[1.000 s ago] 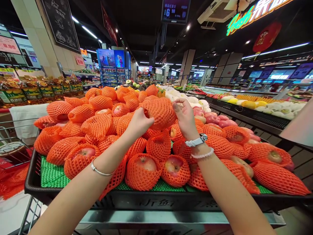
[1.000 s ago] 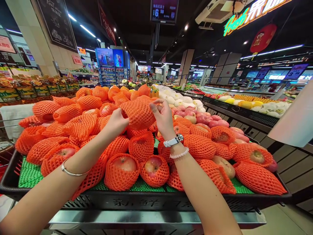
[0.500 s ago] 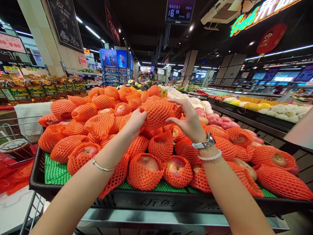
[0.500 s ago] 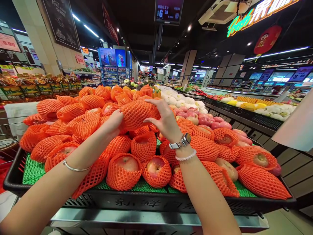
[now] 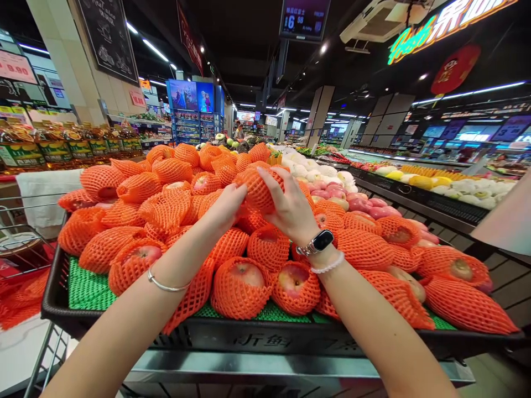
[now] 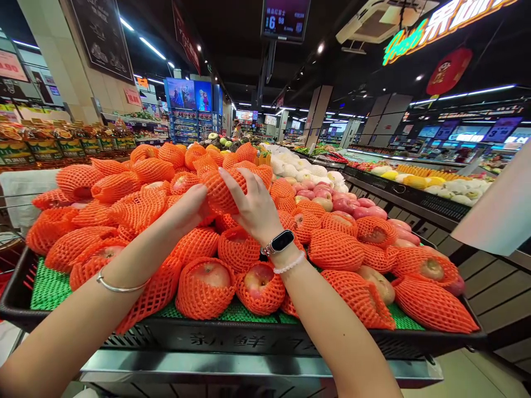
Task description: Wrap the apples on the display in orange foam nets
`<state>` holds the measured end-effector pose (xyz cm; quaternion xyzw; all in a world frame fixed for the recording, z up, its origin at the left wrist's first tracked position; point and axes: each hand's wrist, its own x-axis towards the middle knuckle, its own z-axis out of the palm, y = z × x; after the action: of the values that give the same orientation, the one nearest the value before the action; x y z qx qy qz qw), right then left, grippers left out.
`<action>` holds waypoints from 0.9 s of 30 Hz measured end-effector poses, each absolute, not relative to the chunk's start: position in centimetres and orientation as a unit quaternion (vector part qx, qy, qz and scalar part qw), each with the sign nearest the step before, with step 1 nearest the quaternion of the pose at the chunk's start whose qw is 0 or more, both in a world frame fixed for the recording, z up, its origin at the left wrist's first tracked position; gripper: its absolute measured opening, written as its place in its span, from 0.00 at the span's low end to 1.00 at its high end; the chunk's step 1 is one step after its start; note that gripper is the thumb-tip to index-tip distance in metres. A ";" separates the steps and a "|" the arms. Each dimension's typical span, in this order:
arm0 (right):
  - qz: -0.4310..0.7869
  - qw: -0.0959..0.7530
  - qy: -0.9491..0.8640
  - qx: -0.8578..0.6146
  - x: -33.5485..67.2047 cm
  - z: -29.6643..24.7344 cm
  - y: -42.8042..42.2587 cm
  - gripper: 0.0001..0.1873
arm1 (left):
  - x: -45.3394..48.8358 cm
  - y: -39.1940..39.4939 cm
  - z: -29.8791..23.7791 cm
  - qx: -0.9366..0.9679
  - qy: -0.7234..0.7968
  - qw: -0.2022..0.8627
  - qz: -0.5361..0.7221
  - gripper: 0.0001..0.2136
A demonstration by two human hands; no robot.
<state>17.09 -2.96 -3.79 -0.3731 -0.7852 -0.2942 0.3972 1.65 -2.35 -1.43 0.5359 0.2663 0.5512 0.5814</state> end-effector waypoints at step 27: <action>0.592 0.616 -0.476 -0.209 16.2 -3.1 -4.0 0.25 | 1.9 -2.5 -2.4 0.781 0.269 0.239 0.511 0.36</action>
<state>16.19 -4.04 -3.06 -0.2094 -0.4761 0.5918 0.6158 1.87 -2.49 -2.40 0.7808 0.2690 0.5107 0.2390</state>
